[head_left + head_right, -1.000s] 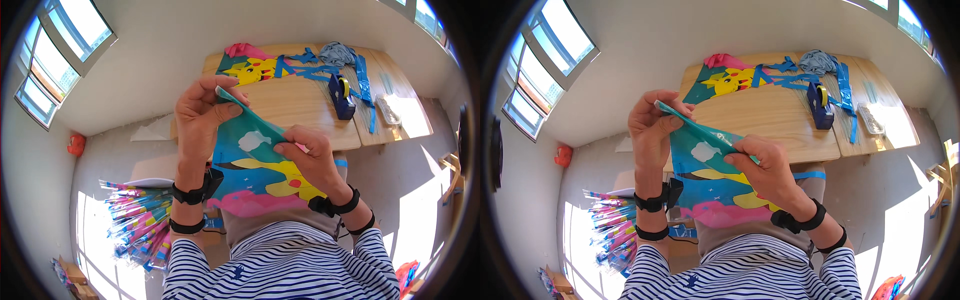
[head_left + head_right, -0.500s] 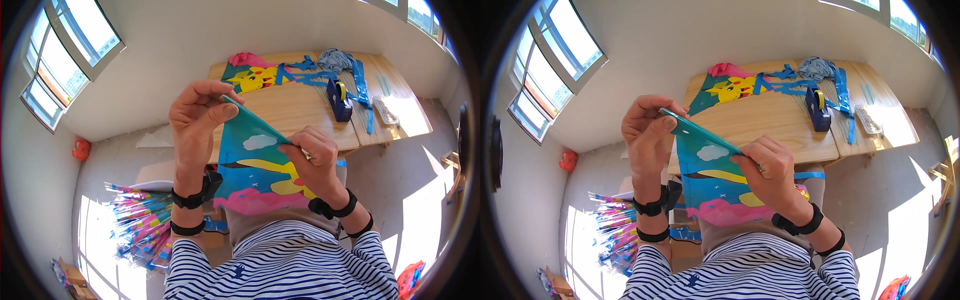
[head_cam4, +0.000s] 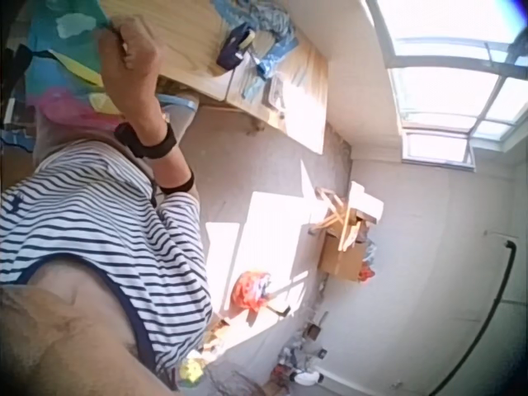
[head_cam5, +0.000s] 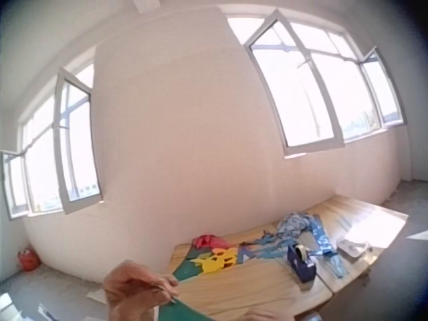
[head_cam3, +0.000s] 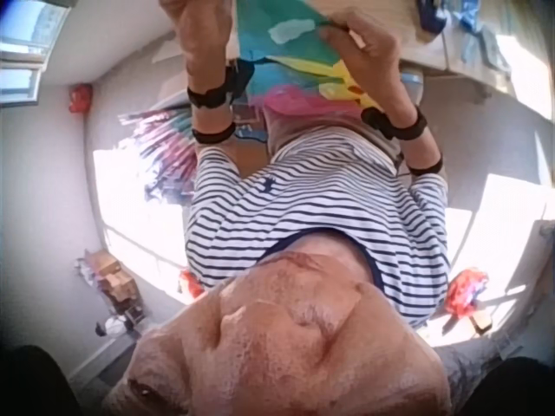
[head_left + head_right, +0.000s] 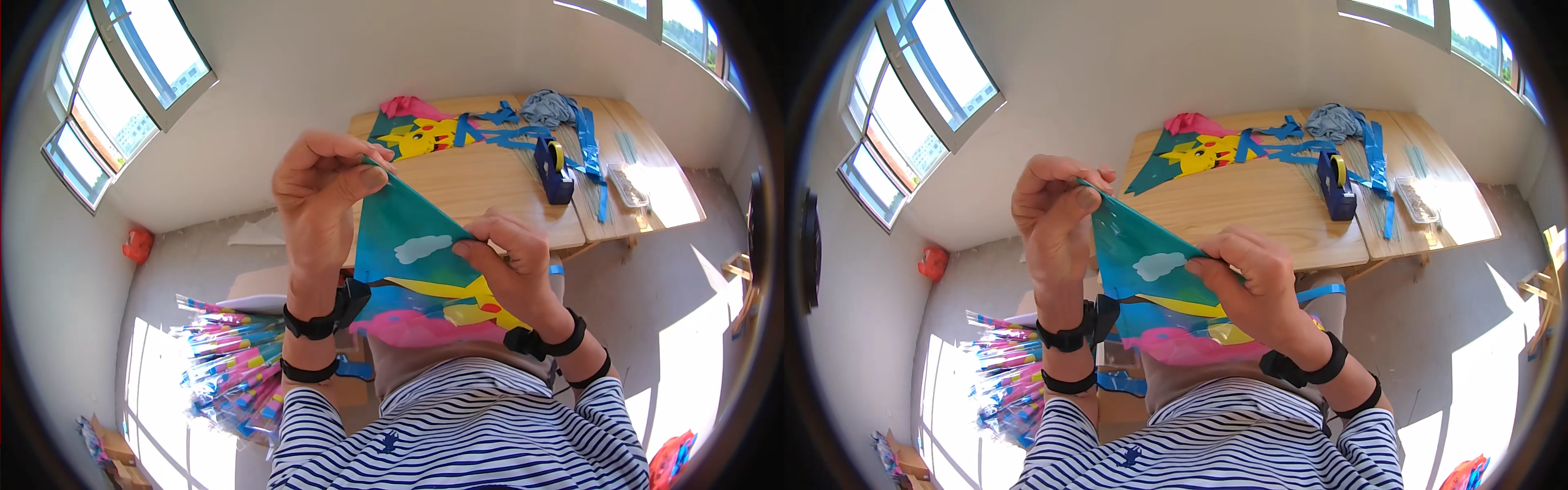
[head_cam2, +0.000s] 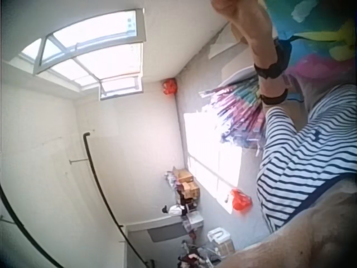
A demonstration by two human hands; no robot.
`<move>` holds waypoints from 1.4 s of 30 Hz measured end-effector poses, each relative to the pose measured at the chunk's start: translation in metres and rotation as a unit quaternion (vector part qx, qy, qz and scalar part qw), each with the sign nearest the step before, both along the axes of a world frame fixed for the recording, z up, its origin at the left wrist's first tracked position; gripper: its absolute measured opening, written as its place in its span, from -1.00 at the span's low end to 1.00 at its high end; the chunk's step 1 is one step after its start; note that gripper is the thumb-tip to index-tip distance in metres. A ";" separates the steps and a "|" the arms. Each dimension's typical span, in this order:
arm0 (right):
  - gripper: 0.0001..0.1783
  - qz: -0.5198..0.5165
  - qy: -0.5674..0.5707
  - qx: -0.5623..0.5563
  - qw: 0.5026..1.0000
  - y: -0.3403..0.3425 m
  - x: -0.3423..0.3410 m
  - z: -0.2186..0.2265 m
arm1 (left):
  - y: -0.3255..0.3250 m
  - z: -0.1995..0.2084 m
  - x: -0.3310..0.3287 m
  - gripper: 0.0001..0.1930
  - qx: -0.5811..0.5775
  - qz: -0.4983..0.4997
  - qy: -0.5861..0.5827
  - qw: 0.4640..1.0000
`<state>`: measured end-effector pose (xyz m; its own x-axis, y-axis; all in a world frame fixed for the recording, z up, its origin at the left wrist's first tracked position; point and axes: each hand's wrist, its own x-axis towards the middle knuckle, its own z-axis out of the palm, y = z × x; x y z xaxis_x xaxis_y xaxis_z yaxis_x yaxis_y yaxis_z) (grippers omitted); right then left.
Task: Assembling plastic kites by attaching strips and folding edges at a workshop table.
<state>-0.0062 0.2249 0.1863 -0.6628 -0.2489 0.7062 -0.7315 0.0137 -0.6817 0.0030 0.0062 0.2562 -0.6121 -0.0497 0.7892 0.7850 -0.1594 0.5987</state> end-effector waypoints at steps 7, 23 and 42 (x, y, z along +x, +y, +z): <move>-0.90 -0.031 0.059 0.008 0.998 -0.008 -0.002 -0.002 | -0.011 0.000 0.006 -0.73 -0.029 0.022 -0.005 0.999; -0.85 -0.051 0.141 0.047 0.988 -0.043 -0.036 0.013 | -0.020 0.044 0.017 -0.83 -0.539 0.357 0.158 0.747; -0.73 0.139 -0.222 0.168 0.950 0.084 -0.136 -0.052 | -0.148 0.113 0.045 -0.83 -0.645 0.510 0.039 0.568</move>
<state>-0.1424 0.3091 0.1340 -0.7527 -0.6199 0.2218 -0.3802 0.1343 -0.9151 0.0481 -0.1414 0.3693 -0.7449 0.3038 0.5940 0.1074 0.9333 -0.3426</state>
